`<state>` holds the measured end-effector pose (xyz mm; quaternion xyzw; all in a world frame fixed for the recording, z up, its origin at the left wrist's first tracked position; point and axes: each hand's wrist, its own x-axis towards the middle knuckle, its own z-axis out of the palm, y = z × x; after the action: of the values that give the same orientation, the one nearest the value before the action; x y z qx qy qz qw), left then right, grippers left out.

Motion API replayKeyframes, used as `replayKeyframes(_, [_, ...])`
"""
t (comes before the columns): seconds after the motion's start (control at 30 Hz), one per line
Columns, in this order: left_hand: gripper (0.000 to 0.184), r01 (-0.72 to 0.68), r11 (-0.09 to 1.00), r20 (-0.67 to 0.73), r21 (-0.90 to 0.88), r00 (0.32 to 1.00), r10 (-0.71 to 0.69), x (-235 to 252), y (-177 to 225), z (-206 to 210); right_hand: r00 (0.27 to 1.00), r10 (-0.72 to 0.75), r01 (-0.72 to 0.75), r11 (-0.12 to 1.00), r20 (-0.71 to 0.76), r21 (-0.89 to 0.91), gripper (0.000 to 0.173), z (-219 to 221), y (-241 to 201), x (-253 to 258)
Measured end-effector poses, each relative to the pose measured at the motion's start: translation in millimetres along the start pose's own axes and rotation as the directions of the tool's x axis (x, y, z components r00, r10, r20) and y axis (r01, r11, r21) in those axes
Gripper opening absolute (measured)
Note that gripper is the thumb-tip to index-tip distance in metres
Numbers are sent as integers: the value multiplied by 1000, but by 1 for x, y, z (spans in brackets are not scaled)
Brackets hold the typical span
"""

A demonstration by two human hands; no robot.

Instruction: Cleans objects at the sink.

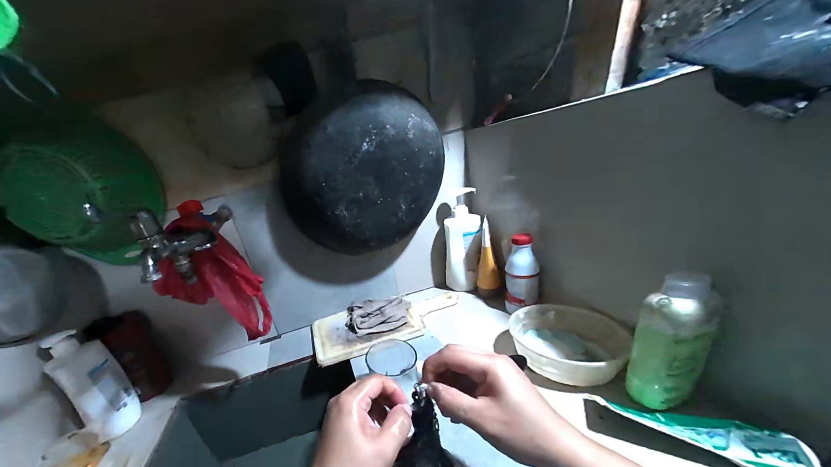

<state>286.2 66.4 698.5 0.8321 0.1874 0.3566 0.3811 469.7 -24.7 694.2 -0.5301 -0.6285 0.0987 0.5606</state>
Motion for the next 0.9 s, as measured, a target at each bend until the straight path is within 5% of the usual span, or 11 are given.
replayKeyframes(0.27, [18,-90,991,-97,94,990,99,-1,10,2,999,24,-22,998,-26,57,9,3,2,-6])
replayKeyframes(0.6, [18,-16,952,-152,305,986,65,0,21,9,953,-289,240,901,-88,-361,15,11,-3,-14])
replayKeyframes(0.9, [16,7,998,-140,68,990,2,0,21,20,905,-404,344,880,-135,-327,17,20,0,-16])
